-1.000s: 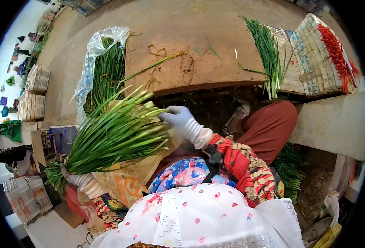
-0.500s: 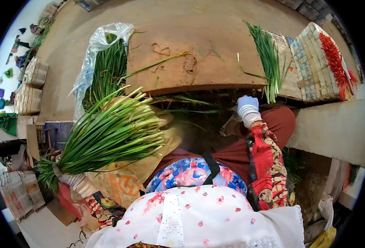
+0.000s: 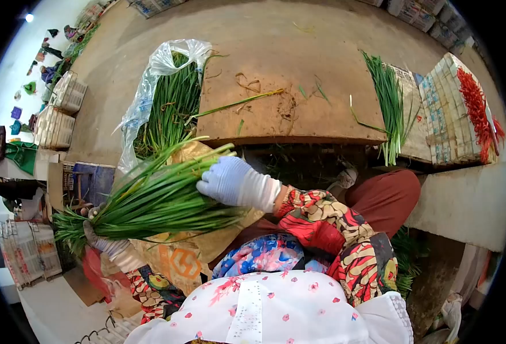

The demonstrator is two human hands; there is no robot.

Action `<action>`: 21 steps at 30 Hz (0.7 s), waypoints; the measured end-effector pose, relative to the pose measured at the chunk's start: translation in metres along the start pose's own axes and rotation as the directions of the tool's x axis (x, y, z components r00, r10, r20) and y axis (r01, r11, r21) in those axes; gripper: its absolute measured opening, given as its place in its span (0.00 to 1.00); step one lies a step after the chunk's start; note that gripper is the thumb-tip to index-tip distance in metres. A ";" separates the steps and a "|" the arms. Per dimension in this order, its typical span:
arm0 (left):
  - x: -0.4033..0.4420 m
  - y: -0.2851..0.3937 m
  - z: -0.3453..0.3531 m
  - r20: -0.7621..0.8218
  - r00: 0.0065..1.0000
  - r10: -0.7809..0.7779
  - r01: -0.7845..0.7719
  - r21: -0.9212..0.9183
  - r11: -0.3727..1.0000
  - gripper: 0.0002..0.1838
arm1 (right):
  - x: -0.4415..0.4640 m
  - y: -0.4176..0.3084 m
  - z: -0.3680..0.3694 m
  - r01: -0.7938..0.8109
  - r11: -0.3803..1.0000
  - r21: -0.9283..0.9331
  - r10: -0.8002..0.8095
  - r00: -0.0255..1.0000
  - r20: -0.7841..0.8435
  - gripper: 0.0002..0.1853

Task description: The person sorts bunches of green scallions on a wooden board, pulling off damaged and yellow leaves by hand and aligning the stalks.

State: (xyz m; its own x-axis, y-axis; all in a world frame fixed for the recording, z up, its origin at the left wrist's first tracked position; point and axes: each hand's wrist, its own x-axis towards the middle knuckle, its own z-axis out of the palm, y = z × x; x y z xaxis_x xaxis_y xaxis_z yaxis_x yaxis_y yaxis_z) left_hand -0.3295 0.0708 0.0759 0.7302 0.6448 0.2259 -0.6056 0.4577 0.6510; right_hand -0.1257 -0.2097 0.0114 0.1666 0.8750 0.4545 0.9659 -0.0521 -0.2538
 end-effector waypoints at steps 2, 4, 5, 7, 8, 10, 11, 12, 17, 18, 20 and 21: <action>0.000 0.002 0.002 -0.018 1.000 0.006 -0.006 -0.013 1.000 0.14 | -0.014 0.004 -0.013 0.028 0.999 0.043 -0.033 0.992 0.125 0.05; -0.003 0.005 0.000 0.086 0.996 0.007 0.001 -0.088 0.996 0.14 | -0.052 0.013 -0.020 -0.011 0.999 0.035 0.003 0.975 0.223 0.08; -0.003 0.005 0.000 0.081 0.997 0.009 -0.001 -0.089 0.996 0.14 | -0.081 0.021 -0.019 -0.092 0.995 0.043 0.078 0.966 0.245 0.08; -0.005 0.005 0.002 0.233 0.972 -0.006 0.025 -0.077 0.997 0.17 | -0.155 0.055 -0.005 -0.201 0.972 -0.124 0.236 0.838 0.492 0.06; -0.006 0.007 -0.002 0.230 0.973 -0.001 0.019 -0.076 0.997 0.17 | -0.183 0.069 -0.004 -0.292 0.900 -0.323 0.434 0.548 0.715 0.07; -0.002 0.010 -0.012 0.243 0.970 -0.023 0.026 -0.010 1.000 0.17 | -0.228 0.095 0.011 -0.340 0.817 -0.465 0.569 0.348 0.745 0.08; 0.000 0.008 -0.013 0.243 0.970 -0.018 0.021 -0.012 1.000 0.17 | -0.218 0.094 0.000 -0.408 0.772 -0.488 0.620 0.312 0.719 0.09; -0.001 0.009 -0.014 0.247 0.969 0.013 0.000 -0.049 0.999 0.17 | -0.208 0.089 -0.010 -0.472 0.725 -0.502 0.661 0.271 0.700 0.10; -0.002 -0.001 0.032 0.170 0.982 0.079 -0.065 -0.088 0.994 0.19 | -0.072 0.022 -0.041 -0.716 0.622 0.317 0.710 0.686 0.157 0.19; -0.001 0.002 0.032 0.238 0.970 0.056 -0.046 -0.049 0.998 0.20 | -0.048 0.016 -0.043 -0.752 0.592 0.289 0.710 0.657 0.254 0.21; -0.004 0.000 0.050 0.338 0.939 0.065 -0.060 -0.025 0.998 0.22 | -0.022 0.008 -0.032 -0.725 0.619 0.301 0.641 0.688 0.339 0.25; -0.005 -0.005 0.059 0.340 0.938 0.061 -0.057 -0.023 0.998 0.22 | -0.016 0.002 -0.023 -0.659 0.670 0.342 0.576 0.752 0.321 0.26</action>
State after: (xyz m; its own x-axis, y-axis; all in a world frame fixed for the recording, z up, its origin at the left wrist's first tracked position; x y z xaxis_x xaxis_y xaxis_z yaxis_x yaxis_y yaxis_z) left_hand -0.3114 0.0294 0.1148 0.7556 0.4250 0.4984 -0.6533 0.4340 0.6204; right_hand -0.1216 -0.2346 0.0230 0.6180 0.7822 -0.0788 0.4689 -0.4472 -0.7616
